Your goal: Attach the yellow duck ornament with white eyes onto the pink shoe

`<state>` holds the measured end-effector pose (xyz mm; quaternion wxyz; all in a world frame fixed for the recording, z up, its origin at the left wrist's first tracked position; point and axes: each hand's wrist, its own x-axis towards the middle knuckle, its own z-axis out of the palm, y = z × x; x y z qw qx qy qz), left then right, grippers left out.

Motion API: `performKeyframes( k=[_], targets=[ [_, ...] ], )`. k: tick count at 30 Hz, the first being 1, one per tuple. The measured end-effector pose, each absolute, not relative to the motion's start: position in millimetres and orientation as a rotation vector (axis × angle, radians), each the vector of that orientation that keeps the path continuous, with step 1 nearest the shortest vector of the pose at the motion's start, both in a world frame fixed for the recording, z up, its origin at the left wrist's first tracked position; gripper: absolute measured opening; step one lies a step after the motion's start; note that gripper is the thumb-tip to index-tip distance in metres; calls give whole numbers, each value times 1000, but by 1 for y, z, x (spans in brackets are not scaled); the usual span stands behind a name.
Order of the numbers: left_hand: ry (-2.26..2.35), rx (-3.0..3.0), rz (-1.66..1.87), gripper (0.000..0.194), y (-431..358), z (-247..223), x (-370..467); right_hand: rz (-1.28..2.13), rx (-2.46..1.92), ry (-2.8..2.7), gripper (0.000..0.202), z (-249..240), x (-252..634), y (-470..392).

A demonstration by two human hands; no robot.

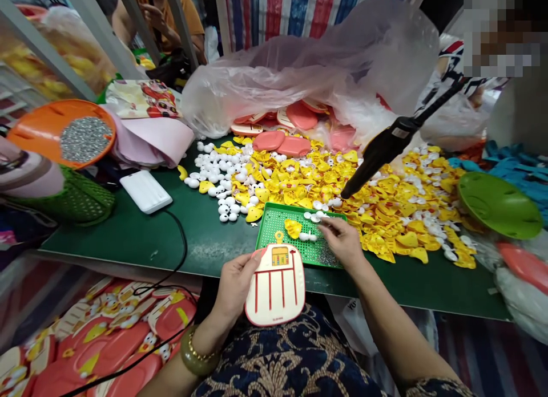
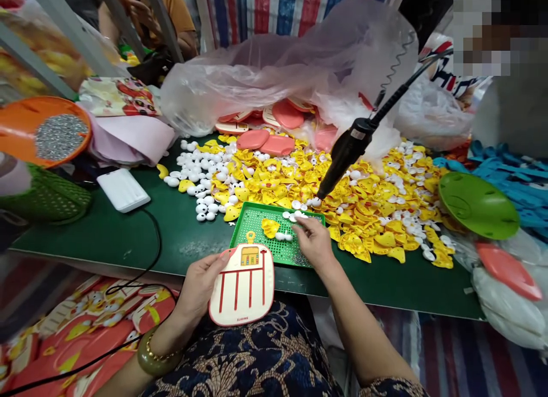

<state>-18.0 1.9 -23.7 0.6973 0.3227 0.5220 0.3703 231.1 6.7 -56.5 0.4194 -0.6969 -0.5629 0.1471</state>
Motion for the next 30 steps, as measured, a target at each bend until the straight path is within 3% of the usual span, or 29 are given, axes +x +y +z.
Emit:
performKeyframes(
  k=[3,6,9,16,24,30],
  targets=[
    [1155,709,843,33,0,-24,-17,110,-1922,-1595,27,-58,249,21],
    [1132,720,863,32,-3,-25,-16,151,-2028,-1755,31,-58,257,28],
    [1121,745,876,32,-5,-25,-15,156,-1954,-1502,35,-49,247,20],
    [1073,771,944,34,-6,-26,-9,723,-1580,-1006,45,-33,179,-30],
    [987,980,979,51,-21,-13,-4,630,-1653,-1068,45,-55,154,-22],
    [1015,1360,1137,63,-14,-16,-26,1158,-1466,-1015,37,-42,130,-21]
  ],
)
